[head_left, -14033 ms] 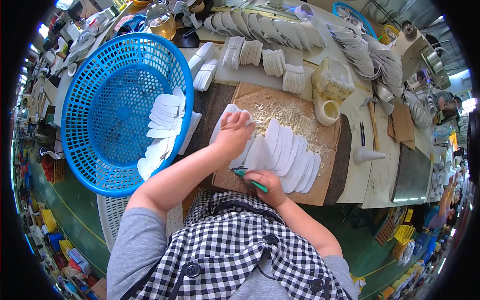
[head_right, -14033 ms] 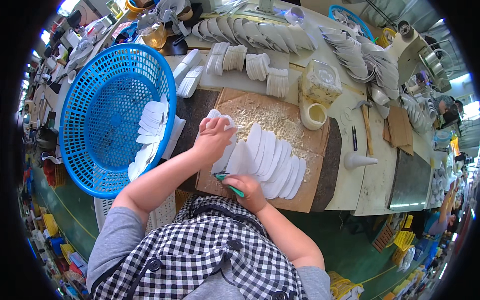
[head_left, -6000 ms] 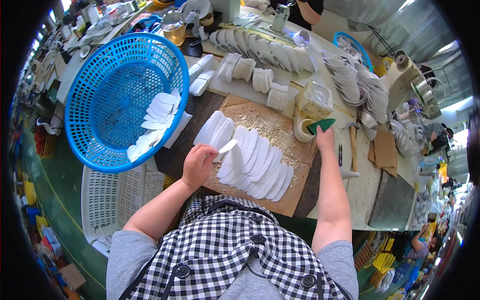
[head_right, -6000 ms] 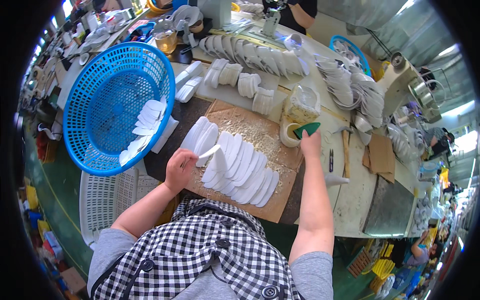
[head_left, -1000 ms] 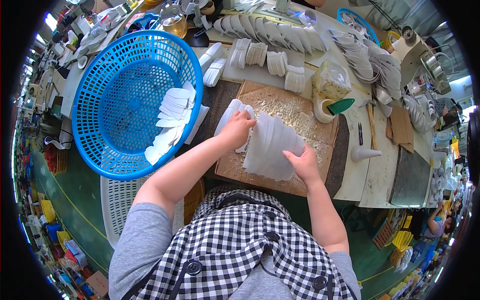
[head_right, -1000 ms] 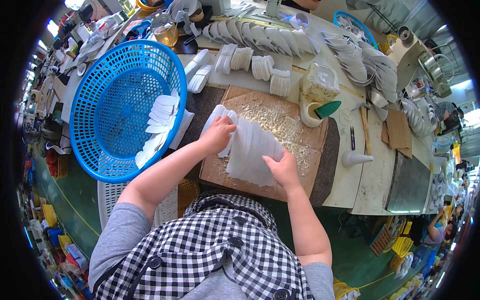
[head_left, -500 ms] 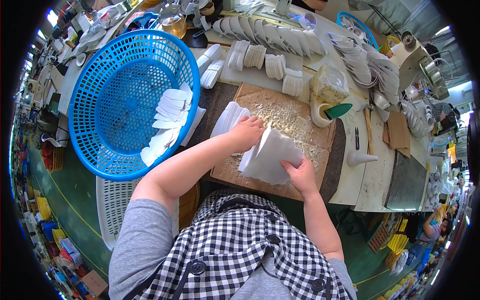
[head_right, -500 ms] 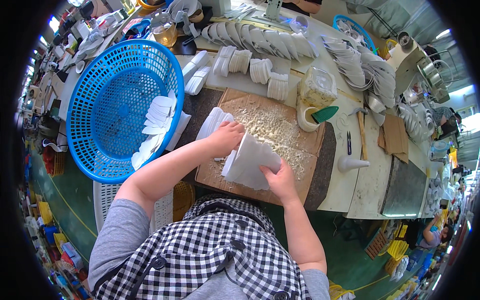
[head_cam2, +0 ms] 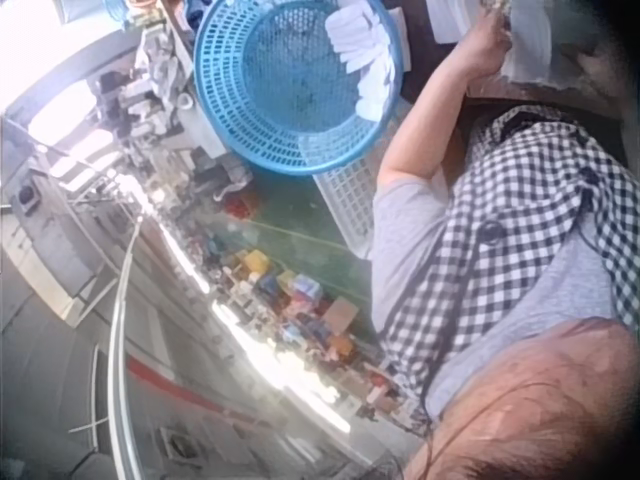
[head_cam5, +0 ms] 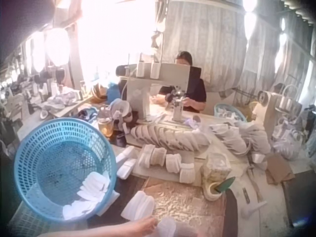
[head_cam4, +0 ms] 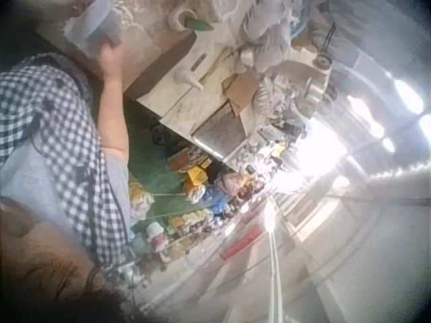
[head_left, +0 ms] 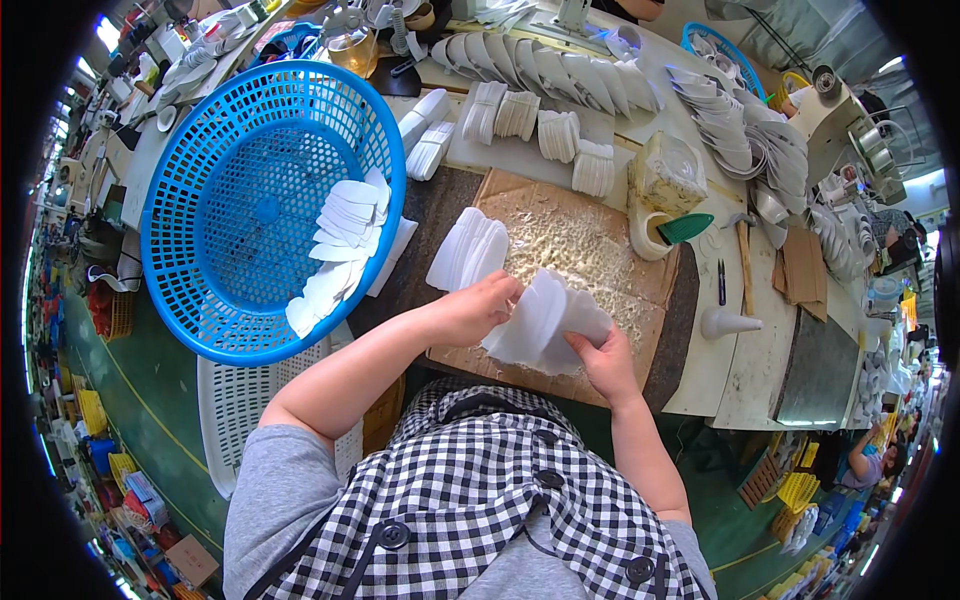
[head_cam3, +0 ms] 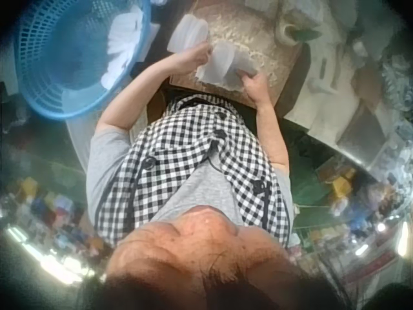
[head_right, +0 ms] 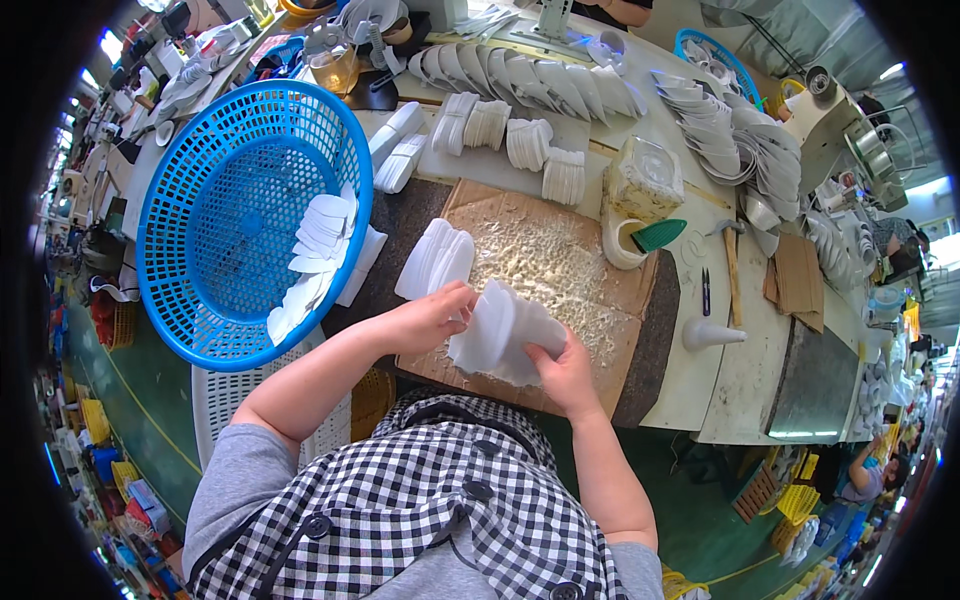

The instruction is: Applying glue to white shoe components using a spreader tool.

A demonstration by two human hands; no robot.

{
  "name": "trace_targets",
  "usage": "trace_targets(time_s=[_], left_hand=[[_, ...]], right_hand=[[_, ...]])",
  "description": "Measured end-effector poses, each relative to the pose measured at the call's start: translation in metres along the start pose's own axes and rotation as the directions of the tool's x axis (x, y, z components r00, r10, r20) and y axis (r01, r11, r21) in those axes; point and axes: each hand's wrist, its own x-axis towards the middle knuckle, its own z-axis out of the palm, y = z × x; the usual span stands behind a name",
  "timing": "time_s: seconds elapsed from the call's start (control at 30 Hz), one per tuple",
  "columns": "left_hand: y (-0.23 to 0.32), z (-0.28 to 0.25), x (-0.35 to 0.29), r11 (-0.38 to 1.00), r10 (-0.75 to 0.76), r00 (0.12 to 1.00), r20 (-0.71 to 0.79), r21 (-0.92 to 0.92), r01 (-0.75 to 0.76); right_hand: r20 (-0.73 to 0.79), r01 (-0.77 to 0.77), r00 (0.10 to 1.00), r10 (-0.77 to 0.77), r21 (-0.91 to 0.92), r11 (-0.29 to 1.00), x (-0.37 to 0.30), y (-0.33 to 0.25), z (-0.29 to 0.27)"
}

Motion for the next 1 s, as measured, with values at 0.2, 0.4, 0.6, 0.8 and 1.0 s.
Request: trace_targets(time_s=[0.2,0.4,0.6,0.8,1.0], left_hand=[[-0.007,-0.001,-0.004,0.991,0.028,0.998,-0.049,-0.132,-0.034],[-0.02,0.003,0.004,0.945,-0.256,0.956,-0.141,-0.245,0.217],[-0.005,0.025,0.012,0.901,-0.118,0.988,-0.102,-0.428,0.064],[0.003,0.02,-0.002,0.877,-0.101,0.987,-0.127,-0.48,0.028],[0.0,0.033,-0.015,0.985,0.135,0.958,-0.252,-0.074,-0.158]], right_hand=[[0.025,0.037,0.999,-0.038,0.033,0.999,-0.006,0.002,-0.001],[0.104,0.119,0.987,-0.121,0.024,0.993,-0.01,0.013,-0.008],[0.139,0.107,0.984,-0.114,0.061,0.992,-0.01,0.008,-0.004],[0.014,0.031,0.999,-0.032,0.055,0.998,-0.007,-0.001,0.003],[0.011,0.092,0.996,-0.092,-0.009,0.996,-0.01,-0.022,0.008]])
